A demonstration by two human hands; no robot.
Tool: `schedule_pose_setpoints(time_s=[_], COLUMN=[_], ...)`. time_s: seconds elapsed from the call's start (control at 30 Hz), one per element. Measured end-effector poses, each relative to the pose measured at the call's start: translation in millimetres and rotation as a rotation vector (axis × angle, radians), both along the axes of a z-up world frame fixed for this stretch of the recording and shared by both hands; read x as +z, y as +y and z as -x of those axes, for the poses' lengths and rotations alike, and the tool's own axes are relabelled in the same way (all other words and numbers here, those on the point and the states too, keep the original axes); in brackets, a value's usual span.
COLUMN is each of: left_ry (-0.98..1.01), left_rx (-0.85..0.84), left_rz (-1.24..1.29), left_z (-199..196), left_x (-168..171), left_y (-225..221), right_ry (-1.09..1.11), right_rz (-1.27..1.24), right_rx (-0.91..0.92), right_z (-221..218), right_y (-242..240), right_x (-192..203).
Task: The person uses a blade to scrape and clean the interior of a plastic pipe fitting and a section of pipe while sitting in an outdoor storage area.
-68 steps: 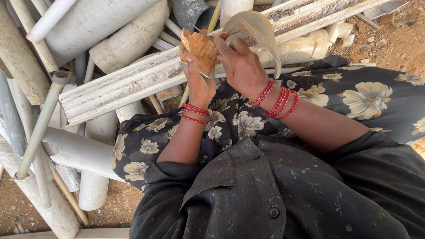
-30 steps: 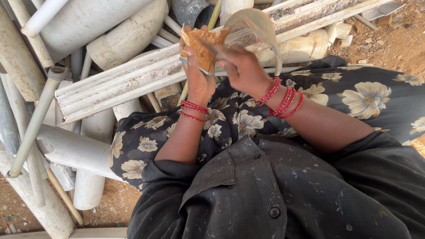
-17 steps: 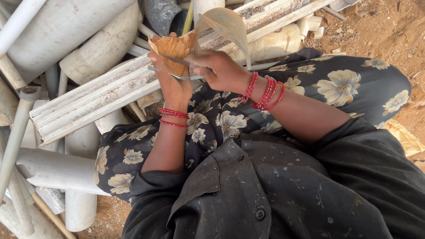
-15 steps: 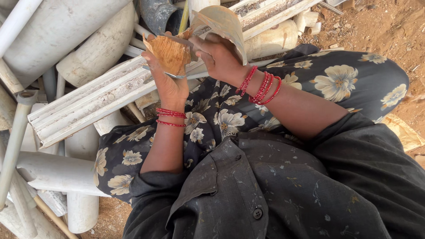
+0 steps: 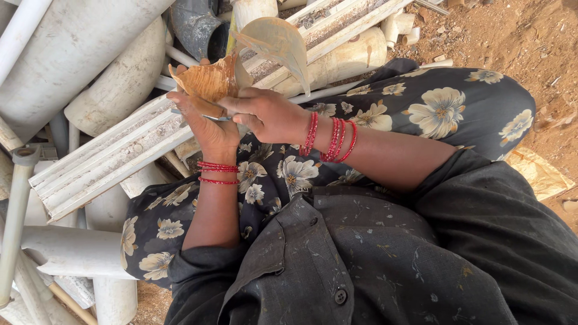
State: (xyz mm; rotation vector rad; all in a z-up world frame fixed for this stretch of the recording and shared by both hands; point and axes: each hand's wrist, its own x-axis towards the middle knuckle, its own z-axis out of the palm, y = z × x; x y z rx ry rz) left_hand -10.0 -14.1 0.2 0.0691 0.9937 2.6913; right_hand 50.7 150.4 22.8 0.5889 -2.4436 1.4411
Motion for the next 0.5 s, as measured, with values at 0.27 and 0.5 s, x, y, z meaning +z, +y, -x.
schedule_pose_setpoints(time_s=[0.27,0.5], left_ry=[0.037,0.033], left_rx=[0.007,0.02], left_rz=[0.101,0.084], left_z=[-2,0], left_x=[0,2], left_y=[1,1], right_ry=[0.035,-0.157], right_rz=[0.11,-0.205], right_rx=[-0.041,-0.229], right_z=[6,16], right_y=[3,11], right_x=[-15,0])
